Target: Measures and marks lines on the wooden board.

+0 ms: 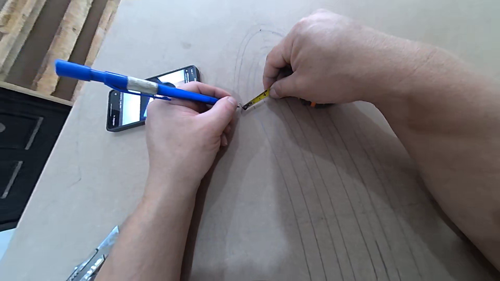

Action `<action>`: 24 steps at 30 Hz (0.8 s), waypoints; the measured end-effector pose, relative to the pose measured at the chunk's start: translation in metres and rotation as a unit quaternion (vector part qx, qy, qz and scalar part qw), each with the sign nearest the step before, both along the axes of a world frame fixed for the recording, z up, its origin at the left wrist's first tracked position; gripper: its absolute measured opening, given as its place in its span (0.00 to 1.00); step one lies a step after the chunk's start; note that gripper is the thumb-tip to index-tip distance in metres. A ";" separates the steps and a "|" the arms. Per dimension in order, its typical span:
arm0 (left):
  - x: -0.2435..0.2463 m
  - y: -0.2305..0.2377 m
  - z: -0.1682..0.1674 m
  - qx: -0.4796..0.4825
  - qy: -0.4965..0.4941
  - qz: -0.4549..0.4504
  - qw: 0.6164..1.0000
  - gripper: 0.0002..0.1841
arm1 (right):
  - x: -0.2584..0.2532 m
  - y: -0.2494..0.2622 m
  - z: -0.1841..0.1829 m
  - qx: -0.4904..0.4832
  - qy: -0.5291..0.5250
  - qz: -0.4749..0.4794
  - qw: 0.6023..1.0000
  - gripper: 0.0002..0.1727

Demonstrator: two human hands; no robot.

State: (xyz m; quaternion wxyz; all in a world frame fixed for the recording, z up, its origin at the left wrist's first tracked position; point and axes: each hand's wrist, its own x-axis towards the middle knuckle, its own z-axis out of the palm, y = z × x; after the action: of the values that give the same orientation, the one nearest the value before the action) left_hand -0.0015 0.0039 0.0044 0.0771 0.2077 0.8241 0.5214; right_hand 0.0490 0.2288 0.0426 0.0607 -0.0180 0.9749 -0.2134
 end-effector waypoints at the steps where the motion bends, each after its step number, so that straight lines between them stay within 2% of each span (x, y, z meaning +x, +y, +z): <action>1: 0.000 0.000 0.000 -0.002 -0.003 -0.003 1.000 0.02 | 0.000 0.000 0.000 0.000 0.001 0.002 1.000 0.05; 7: 0.002 -0.001 0.000 0.031 -0.006 -0.004 1.000 0.02 | 0.000 0.004 -0.003 -0.005 0.013 0.013 1.000 0.05; 9: 0.003 -0.005 -0.003 0.076 -0.005 -0.011 0.997 0.03 | 0.005 0.003 0.003 -0.035 0.010 -0.025 0.999 0.05; 10: 0.003 -0.007 -0.004 0.090 -0.004 -0.012 0.996 0.03 | 0.010 -0.002 0.017 -0.073 -0.022 -0.076 0.994 0.05; 11: 0.004 -0.008 -0.005 0.097 -0.004 -0.009 0.995 0.03 | 0.015 -0.008 0.035 -0.156 -0.064 -0.136 0.976 0.08; 12: 0.004 -0.008 -0.005 0.099 -0.002 -0.008 0.995 0.03 | 0.015 0.000 0.031 -0.251 -0.041 -0.174 0.951 0.08; 14: 0.005 -0.007 -0.005 0.094 0.006 -0.008 0.995 0.03 | 0.003 0.039 -0.016 -0.462 0.083 -0.155 0.870 0.10; 16: 0.005 -0.007 -0.004 0.088 0.007 -0.010 0.996 0.03 | -0.002 0.060 -0.032 -0.583 0.106 -0.155 0.791 0.12; 18: 0.005 -0.008 -0.005 0.083 0.006 -0.011 0.996 0.04 | 0.003 0.065 -0.031 -0.613 0.112 -0.199 0.757 0.11; 21: 0.004 -0.010 -0.006 0.063 0.008 -0.009 0.998 0.05 | 0.028 0.067 -0.031 -0.597 0.137 -0.249 0.751 0.11; 24: 0.001 -0.011 -0.005 0.054 -0.006 -0.014 0.998 0.05 | 0.087 0.067 -0.034 -0.575 0.188 -0.281 0.745 0.13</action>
State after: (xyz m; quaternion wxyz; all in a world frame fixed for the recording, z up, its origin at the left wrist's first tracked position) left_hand -0.0005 -0.0074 -0.0007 0.0780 0.2204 0.7913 0.5649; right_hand 0.1364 0.2961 0.0086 -0.2088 0.1858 0.6198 -0.7333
